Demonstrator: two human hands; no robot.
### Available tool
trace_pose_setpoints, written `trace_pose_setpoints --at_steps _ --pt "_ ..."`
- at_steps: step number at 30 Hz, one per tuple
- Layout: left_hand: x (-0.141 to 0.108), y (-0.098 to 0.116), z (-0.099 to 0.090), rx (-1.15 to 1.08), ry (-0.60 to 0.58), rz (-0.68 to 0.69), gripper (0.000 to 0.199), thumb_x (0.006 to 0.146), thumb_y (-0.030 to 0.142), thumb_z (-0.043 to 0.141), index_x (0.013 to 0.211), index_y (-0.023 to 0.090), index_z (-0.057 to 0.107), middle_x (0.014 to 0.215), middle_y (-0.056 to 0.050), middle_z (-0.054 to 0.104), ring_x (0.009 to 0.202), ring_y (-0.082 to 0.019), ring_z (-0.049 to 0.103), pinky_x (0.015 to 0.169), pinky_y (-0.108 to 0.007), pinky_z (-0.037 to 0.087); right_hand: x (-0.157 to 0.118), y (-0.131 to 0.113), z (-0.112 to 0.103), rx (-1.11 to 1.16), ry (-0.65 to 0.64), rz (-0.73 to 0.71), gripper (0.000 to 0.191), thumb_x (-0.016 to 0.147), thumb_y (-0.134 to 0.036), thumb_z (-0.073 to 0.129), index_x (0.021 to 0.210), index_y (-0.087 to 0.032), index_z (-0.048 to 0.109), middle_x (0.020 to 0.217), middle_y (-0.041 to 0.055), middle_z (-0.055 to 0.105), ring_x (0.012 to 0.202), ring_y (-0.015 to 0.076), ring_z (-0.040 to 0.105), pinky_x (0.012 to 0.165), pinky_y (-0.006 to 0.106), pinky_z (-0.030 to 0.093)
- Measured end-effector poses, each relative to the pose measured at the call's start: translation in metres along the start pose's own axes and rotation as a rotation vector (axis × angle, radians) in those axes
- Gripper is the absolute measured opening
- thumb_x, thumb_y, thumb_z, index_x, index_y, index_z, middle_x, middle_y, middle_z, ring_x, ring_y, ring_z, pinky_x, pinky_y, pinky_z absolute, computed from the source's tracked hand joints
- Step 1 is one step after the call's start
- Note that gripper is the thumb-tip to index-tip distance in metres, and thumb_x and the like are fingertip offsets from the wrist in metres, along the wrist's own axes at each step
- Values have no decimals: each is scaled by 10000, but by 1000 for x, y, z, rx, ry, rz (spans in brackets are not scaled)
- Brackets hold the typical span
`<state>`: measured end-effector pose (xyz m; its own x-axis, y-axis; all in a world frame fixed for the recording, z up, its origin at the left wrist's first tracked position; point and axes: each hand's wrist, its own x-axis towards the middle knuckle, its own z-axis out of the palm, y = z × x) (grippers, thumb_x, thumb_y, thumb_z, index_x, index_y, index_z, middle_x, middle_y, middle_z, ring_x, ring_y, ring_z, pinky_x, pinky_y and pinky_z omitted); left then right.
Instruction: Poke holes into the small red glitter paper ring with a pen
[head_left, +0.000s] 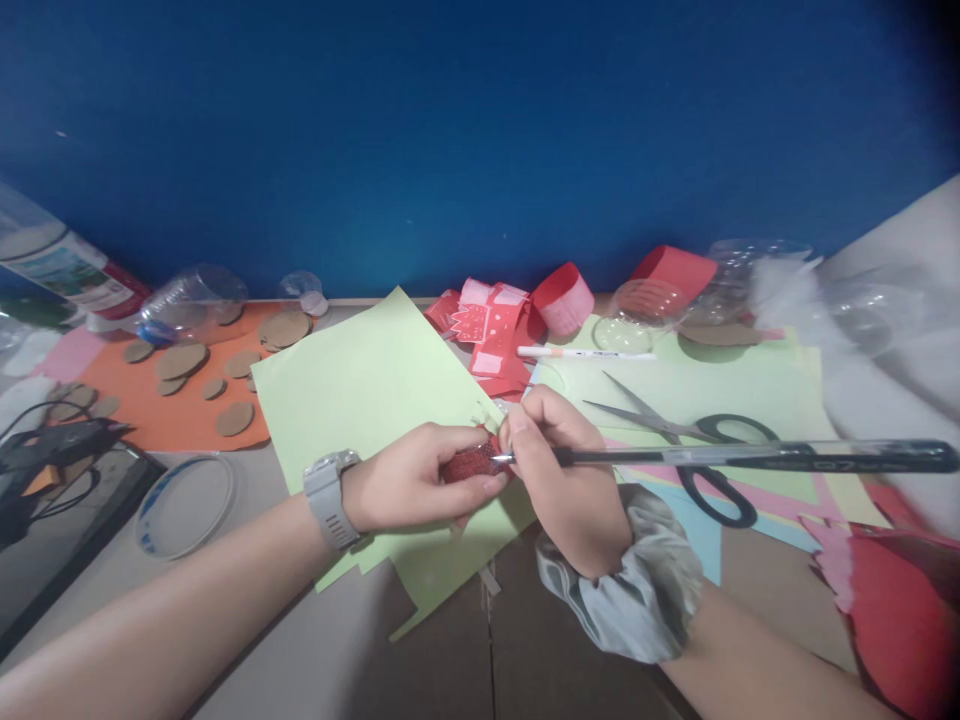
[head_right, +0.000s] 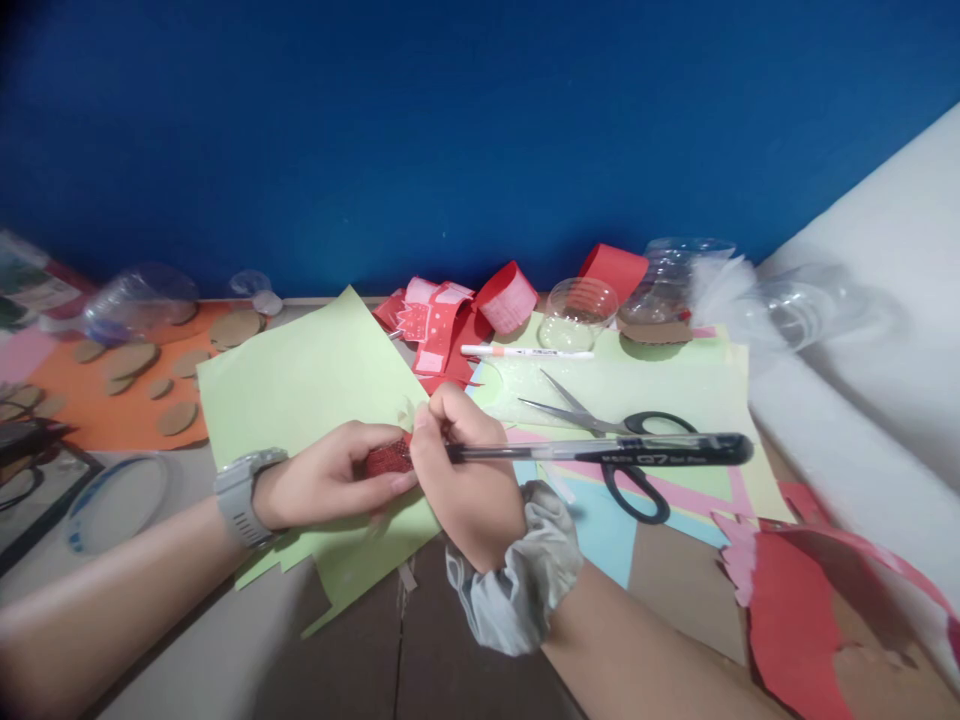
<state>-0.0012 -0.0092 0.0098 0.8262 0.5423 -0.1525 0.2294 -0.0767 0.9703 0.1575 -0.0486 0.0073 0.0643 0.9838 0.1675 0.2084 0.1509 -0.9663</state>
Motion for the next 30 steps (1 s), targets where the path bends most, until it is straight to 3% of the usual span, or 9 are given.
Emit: trace_pose_setpoints --at_steps 13,30 --pt "0 1 1 -105 2 -23 217 887 334 539 817 132 498 551 16 541 460 -93 565 432 -168 422 -3 0 1 122 48 16 311 930 -285 425 632 -197 410 568 -54 357 502 81 329 476 235 290" --pt "0 1 -1 -107 -9 -35 190 875 306 553 841 122 526 571 13 543 468 -84 562 440 -165 436 -1 -2 3 63 13 0 300 917 -237 432 621 -198 404 551 -58 347 511 84 357 496 231 312"
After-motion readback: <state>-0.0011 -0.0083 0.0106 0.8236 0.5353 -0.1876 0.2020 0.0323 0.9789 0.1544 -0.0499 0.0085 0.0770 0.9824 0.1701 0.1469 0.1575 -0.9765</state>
